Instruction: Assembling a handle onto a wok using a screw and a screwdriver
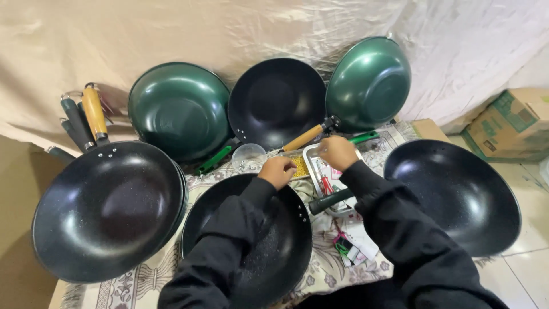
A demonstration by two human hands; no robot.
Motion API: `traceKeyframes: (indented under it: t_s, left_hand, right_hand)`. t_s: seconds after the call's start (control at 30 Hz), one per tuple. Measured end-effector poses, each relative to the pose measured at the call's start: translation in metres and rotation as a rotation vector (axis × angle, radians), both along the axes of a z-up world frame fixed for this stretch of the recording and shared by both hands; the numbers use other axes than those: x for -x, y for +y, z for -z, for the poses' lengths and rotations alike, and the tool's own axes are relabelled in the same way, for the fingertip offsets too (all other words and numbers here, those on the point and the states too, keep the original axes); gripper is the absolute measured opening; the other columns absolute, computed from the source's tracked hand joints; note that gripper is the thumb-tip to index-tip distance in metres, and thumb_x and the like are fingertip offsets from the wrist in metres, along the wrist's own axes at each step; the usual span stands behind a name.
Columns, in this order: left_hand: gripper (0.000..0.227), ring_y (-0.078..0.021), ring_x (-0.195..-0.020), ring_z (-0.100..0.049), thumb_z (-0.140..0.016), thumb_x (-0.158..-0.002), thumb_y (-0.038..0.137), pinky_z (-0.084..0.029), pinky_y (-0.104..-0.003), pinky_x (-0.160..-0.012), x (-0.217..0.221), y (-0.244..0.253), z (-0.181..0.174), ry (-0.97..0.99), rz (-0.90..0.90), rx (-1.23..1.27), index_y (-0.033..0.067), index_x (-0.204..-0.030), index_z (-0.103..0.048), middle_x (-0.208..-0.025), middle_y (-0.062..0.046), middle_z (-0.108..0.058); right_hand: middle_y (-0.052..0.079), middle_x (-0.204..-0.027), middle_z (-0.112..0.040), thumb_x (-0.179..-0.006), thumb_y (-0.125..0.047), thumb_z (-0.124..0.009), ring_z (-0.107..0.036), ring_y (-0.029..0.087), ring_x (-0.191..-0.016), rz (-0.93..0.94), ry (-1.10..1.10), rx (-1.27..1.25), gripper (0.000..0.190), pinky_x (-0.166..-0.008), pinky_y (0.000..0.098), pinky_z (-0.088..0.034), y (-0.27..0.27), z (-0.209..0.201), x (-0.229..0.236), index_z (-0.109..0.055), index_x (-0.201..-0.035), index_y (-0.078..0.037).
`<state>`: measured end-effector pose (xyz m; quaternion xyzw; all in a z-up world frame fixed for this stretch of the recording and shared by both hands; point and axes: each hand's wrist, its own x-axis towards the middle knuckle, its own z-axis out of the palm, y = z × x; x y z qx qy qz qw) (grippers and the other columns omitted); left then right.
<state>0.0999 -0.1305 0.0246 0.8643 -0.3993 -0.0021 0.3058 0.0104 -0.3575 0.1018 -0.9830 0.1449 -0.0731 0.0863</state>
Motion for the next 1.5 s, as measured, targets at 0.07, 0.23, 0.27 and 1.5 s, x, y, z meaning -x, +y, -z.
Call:
traceKeyframes:
  t_s: [0.07, 0.23, 0.27, 1.5]
  left_hand:
    - [0.015, -0.0208, -0.099, -0.074, -0.071, -0.084, 0.038, -0.058, -0.040, -0.090, -0.027, -0.024, 0.022, 0.030, -0.039, -0.125, 0.0297, -0.095, -0.078, -0.088, 0.004, -0.075]
    - [0.026, -0.0318, -0.106, -0.074, -0.067, -0.080, 0.024, -0.061, -0.046, -0.092, -0.041, -0.045, 0.029, 0.163, -0.091, -0.350, 0.0141, -0.101, -0.080, -0.098, -0.012, -0.077]
    - [0.026, -0.0324, -0.105, -0.074, -0.068, -0.081, 0.024, -0.061, -0.047, -0.090, -0.047, -0.049, 0.038, 0.147, -0.096, -0.367, 0.0134, -0.101, -0.080, -0.098, -0.012, -0.076]
    - [0.020, -0.0262, -0.108, -0.072, -0.069, -0.087, 0.035, -0.056, -0.039, -0.094, -0.011, -0.008, -0.057, 0.316, -0.239, -0.010, 0.0226, -0.100, -0.079, -0.098, -0.004, -0.078]
  right_hand:
    - [0.002, -0.098, -0.078, -0.081, -0.032, -0.076, -0.075, 0.030, -0.103, -0.042, 0.077, -0.028, 0.013, -0.089, 0.0472, -0.060, 0.013, 0.023, -0.041, -0.082, -0.093, -0.033]
    - [0.012, -0.098, -0.078, -0.079, -0.032, -0.080, -0.076, 0.032, -0.102, -0.143, 0.316, 0.033, 0.022, -0.090, 0.0531, -0.059, 0.067, 0.040, -0.069, -0.082, -0.097, -0.019]
    - [0.010, -0.094, -0.078, -0.079, -0.029, -0.078, -0.077, 0.032, -0.099, -0.181, 0.312, 0.124, 0.019, -0.090, 0.0567, -0.056, 0.077, 0.031, -0.061, -0.081, -0.094, -0.018]
    - [0.002, -0.074, -0.076, -0.083, -0.035, -0.082, -0.073, 0.022, -0.085, -0.134, 0.017, -0.558, 0.017, -0.083, 0.0367, -0.057, 0.019, 0.017, -0.048, -0.083, -0.097, -0.024]
